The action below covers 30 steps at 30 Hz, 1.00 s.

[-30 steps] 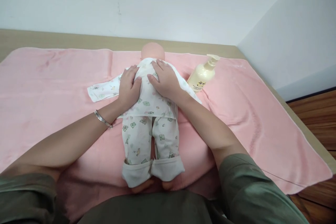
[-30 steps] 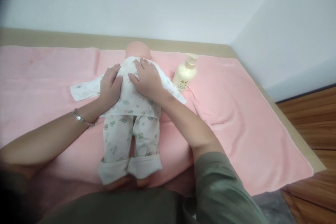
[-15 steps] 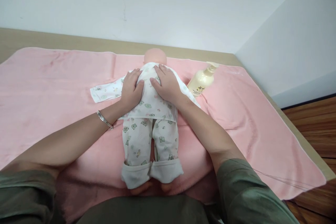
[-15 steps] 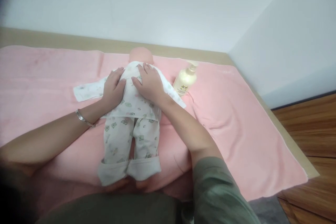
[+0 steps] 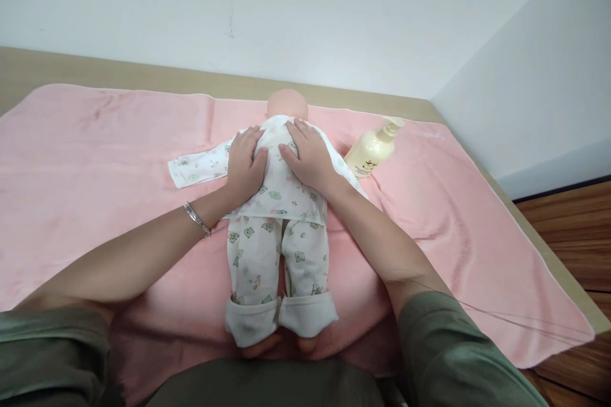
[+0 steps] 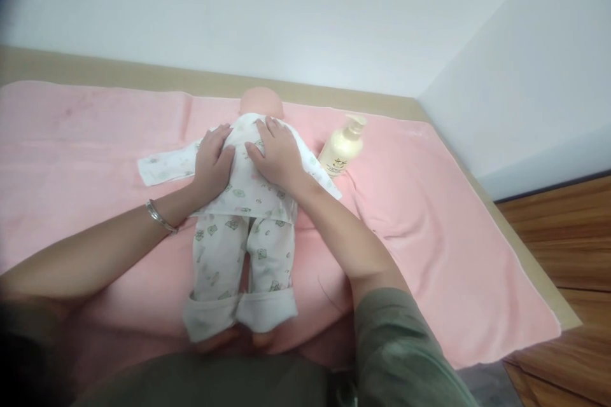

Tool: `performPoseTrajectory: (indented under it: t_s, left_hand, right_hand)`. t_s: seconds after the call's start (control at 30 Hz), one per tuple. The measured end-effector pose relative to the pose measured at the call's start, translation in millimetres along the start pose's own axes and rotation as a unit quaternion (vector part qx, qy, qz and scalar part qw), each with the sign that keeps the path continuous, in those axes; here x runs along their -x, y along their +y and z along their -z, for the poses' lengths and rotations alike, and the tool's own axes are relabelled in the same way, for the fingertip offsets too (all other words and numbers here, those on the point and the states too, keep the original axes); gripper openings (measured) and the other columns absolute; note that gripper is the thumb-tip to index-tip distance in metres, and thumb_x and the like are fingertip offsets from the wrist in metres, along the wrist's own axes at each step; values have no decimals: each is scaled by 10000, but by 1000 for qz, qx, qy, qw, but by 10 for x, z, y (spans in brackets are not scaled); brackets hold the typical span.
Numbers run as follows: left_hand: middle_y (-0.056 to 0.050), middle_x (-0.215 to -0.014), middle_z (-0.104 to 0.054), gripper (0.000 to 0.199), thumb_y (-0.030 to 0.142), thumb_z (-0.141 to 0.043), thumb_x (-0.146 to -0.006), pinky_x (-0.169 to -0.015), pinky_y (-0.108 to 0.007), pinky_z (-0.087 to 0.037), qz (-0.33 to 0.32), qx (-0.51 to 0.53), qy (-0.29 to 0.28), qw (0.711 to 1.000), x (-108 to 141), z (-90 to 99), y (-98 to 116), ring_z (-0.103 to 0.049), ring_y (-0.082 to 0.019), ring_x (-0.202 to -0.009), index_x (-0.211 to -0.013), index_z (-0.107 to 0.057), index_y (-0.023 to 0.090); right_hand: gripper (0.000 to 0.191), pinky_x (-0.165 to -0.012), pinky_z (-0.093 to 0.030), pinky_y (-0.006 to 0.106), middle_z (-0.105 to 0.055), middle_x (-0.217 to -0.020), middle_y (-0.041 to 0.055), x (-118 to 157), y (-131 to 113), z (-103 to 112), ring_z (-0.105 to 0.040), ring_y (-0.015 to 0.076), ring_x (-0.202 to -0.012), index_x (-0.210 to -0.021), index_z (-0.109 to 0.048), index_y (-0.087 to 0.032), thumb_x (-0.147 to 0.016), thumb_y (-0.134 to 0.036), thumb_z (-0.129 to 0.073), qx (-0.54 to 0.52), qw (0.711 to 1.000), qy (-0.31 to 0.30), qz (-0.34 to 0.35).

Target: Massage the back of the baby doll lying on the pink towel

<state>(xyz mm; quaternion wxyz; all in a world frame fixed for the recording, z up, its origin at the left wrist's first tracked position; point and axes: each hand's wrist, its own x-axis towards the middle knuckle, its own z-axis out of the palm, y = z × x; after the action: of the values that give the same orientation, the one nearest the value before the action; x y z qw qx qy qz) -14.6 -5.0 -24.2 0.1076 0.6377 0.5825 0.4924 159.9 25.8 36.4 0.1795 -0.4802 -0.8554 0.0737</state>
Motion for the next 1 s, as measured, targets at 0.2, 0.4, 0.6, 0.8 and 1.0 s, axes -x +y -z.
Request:
performPoseTrajectory:
  t_s: [0.2,0.4,0.6,0.8,1.0]
  left_hand:
    - [-158,-1525,-648,522,400,-429,-929,-1375,-565,-337,13,4,3,1000,-1,-10,32,-554,-310,-1491,-1334,-663,168]
    - [-151,-1517,-654,507,395,-433,-935,-1371,-579,-340,10,3,9,1000,4,-27,12,-561,-313,-1480,-1333,-658,177]
    - [-155,-1508,-659,500,391,-433,-937,-1382,-568,-326,2,0,9,1000,-1,-35,-19,-566,-313,-1477,-1327,-656,172]
    - [-144,-1525,-648,510,389,-444,-936,-1383,-545,-331,4,-1,-3,1000,-3,-3,-5,-546,-303,-1495,-1350,-651,175]
    - [-121,-1514,-664,499,388,-441,-940,-1368,-536,-364,4,-7,-1,1000,-3,17,-4,-571,-290,-1469,-1352,-656,206]
  right_hand:
    - [682,-1405,-284,539,-393,-1738,198,2,12,2,-350,345,-1660,-1653,-427,-37,-1087,-415,-458,-11,1000,2,-5]
    - [686,-1409,-276,549,-391,-1743,182,3,39,-23,-345,333,-1664,-1655,-430,-52,-1085,-432,-447,-23,1000,7,-2]
    - [690,-1409,-272,558,-374,-1749,190,-6,46,-32,-340,342,-1667,-1657,-427,-49,-1076,-420,-461,-24,1000,1,-10]
    - [683,-1407,-276,544,-380,-1746,194,-10,31,-22,-349,349,-1659,-1656,-427,-43,-1076,-402,-466,-18,1000,6,-4]
    - [689,-1407,-269,537,-381,-1744,201,-2,32,-18,-344,344,-1661,-1656,-421,-41,-1087,-429,-442,-14,1000,7,0]
